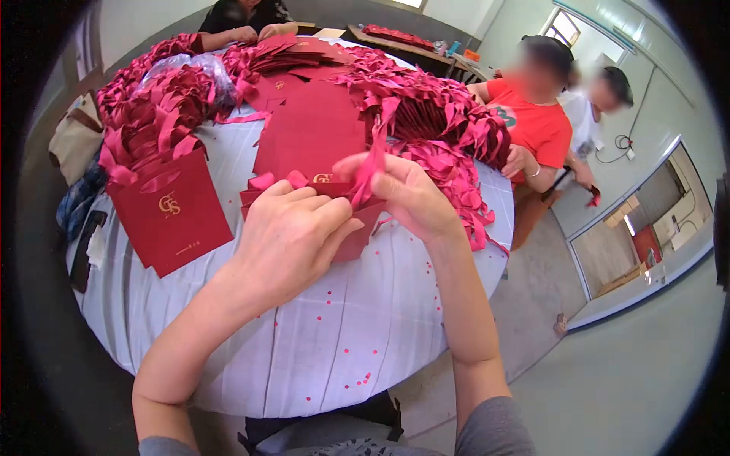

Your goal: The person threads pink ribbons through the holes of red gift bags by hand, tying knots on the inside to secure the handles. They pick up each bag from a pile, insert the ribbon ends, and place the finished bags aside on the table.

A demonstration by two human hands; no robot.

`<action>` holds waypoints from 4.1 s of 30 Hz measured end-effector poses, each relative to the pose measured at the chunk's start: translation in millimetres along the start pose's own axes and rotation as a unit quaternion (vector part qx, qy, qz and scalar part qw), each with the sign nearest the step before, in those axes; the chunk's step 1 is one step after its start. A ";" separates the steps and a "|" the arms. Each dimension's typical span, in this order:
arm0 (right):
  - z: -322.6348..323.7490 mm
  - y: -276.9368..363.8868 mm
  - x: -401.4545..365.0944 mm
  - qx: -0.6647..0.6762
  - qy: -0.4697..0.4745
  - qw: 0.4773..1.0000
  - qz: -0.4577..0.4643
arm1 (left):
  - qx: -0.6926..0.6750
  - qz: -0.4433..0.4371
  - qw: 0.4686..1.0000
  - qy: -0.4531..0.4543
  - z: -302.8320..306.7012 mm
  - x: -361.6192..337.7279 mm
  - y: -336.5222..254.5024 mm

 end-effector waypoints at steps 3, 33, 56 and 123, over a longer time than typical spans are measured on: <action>-6.5 5.2 -1.9 -0.074 -0.011 0.997 0.010 | -0.002 0.004 1.000 0.005 -0.6 -1.2 1.0; -20.7 -6.8 -5.6 -0.362 -0.110 0.923 0.066 | -0.448 0.518 0.704 0.188 1.5 -37.3 75.7; -38.1 -39.3 -11.2 -0.458 -0.155 0.836 0.261 | -0.492 0.651 0.561 -0.140 -34.1 -99.9 124.4; 6.8 -52.9 -2.4 -0.461 -0.138 0.867 -0.130 | -0.500 0.528 0.677 -0.116 -39.3 -91.6 52.5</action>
Point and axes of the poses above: each hand's wrist, its own x-axis towards the middle knuckle, its own z-axis out of the back of the hand, y = z × x, the point moved 5 cm from there along x, towards the middle knuckle, and after that the axes turned 8 degrees about -y, right-handed, at the moved point
